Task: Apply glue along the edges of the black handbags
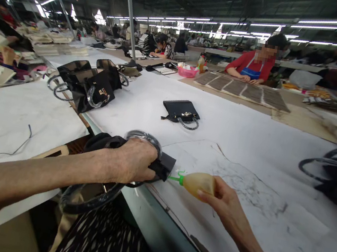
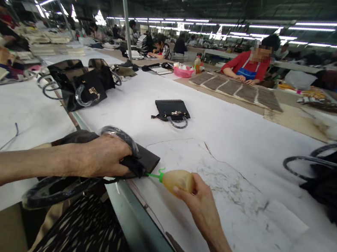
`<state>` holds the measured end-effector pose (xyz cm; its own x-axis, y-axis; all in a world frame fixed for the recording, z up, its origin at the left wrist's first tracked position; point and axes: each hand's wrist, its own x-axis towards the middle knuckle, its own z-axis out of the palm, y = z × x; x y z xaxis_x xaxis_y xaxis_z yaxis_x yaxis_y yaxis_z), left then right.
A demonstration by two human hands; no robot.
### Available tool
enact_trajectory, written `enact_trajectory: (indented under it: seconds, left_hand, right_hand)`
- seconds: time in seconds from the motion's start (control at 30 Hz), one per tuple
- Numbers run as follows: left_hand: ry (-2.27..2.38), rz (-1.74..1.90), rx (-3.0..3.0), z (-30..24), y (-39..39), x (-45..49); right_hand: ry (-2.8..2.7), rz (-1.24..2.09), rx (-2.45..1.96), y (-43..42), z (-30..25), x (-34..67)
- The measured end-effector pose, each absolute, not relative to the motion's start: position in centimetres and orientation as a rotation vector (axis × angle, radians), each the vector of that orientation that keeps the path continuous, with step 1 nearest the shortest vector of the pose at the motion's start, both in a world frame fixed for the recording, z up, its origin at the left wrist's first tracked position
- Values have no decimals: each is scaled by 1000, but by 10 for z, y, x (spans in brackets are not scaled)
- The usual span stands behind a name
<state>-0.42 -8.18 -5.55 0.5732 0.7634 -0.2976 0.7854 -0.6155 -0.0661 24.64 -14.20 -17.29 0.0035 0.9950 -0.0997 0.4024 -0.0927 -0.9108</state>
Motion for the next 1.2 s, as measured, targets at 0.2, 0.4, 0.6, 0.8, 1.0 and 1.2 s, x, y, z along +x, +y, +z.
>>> enact_trajectory:
  seconds: [0.2, 0.4, 0.6, 0.8, 1.0, 1.2]
  left_hand:
    - [1319, -430, 2761, -57, -78, -4]
    - [1343, -459, 2731, -57, -79, -4]
    - [1358, -469, 2706, -55, -81, -2]
    - [1354, -462, 2696, -55, -82, -3]
    - [1361, -476, 2689, -56, -85, -3]
    - [1378, -462, 2699, -58, -84, -2]
  right_hand:
    - [-1476, 919, -1636, -140, -177, 246]
    - [-1428, 941, -1602, -137, -180, 244]
    - [-1459, 971, -1598, -140, -175, 241]
    - [-1443, 1048, -1575, -140, -176, 244]
    - [-1464, 1047, -1584, -140, -172, 246]
    - [-1334, 1118, -1549, -137, -167, 248]
